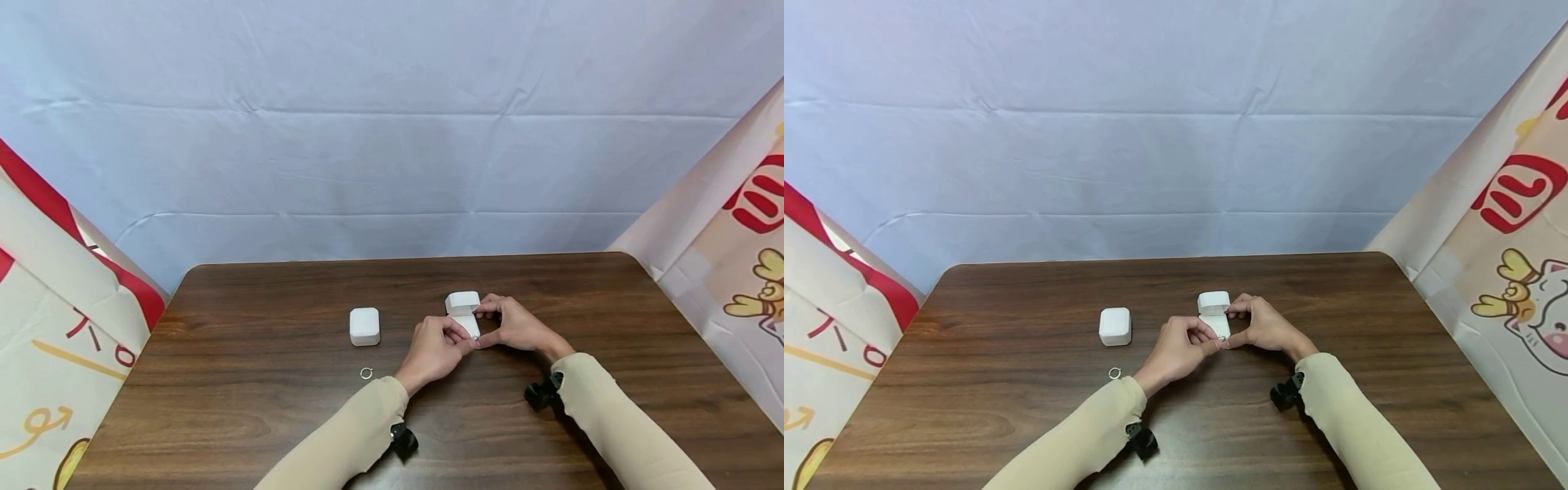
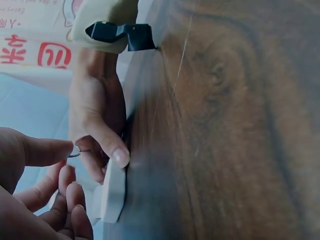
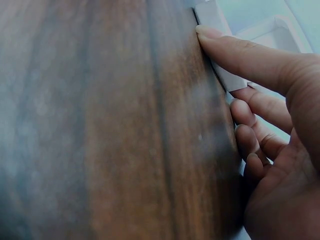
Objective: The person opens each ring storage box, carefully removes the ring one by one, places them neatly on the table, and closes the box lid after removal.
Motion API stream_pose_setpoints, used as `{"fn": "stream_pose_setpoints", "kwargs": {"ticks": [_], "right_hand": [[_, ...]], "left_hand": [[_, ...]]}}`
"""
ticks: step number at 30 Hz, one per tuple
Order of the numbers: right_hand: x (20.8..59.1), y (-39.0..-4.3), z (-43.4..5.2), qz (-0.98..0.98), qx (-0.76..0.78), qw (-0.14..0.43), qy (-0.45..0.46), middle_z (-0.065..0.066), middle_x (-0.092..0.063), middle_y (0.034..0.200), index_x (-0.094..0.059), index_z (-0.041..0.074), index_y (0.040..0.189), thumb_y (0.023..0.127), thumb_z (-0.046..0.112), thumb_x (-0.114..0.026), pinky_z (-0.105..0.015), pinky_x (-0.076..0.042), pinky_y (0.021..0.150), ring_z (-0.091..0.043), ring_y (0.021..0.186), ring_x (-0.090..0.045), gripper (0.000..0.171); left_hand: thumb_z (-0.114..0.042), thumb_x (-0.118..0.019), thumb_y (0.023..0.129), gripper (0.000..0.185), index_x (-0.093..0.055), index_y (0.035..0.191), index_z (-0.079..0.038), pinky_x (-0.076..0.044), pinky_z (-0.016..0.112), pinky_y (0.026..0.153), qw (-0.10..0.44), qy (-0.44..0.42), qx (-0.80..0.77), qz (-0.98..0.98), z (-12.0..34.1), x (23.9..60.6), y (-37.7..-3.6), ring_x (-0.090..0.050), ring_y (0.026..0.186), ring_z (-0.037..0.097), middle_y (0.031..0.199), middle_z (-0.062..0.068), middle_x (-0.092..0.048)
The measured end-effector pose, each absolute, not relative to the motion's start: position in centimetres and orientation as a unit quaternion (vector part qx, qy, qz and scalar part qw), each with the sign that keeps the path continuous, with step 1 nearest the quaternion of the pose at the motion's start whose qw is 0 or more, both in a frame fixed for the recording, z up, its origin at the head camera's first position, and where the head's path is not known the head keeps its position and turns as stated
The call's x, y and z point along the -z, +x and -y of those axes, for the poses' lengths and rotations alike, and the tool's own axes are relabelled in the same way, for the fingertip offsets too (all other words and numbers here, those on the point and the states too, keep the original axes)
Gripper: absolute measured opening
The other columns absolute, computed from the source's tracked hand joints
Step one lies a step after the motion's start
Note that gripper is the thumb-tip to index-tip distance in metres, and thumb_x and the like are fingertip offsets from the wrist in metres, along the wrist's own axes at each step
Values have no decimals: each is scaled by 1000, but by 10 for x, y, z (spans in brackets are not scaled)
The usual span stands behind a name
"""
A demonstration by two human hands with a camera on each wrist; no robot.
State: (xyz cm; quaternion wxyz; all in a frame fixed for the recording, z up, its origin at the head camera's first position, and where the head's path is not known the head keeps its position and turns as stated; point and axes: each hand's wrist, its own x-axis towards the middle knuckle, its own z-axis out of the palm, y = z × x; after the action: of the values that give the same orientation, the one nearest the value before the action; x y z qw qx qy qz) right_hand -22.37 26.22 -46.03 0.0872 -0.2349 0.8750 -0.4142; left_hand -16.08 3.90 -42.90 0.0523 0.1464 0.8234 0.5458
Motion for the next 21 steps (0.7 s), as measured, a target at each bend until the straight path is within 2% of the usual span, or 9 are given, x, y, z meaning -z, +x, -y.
{"fn": "stream_pose_setpoints", "kwargs": {"ticks": [8, 14, 21], "right_hand": [[458, -222, -259, -883, 404, 89, -221, -7, -62, 106, -75, 3, 109, 71, 17, -95, -38, -43, 86, -24, 97, -53, 45], [458, -221, -258, -888, 397, 90, -214, -13, -62, 107, -72, -5, 111, 73, 8, -92, -44, -43, 86, -32, 98, -54, 44], [457, -221, -259, -886, 399, 94, -217, -6, -62, 108, -74, 4, 112, 72, 22, -94, -38, -44, 87, -23, 99, -54, 48]], "left_hand": [[-10, -79, 86, 10, -75, 77, -12, -46, 18, 60, 78, 162, -503, -846, -37, 430, -147, -55, 58, -3, 66, -11, -65], [-11, -78, 84, 14, -74, 72, -17, -45, 21, 62, 93, 178, -449, -870, -39, 433, -138, -54, 59, -3, 61, -16, -63], [-14, -78, 82, 18, -74, 65, -22, -45, 25, 57, 96, 174, -392, -898, -41, 433, -131, -55, 60, 3, 62, -17, -62]]}}
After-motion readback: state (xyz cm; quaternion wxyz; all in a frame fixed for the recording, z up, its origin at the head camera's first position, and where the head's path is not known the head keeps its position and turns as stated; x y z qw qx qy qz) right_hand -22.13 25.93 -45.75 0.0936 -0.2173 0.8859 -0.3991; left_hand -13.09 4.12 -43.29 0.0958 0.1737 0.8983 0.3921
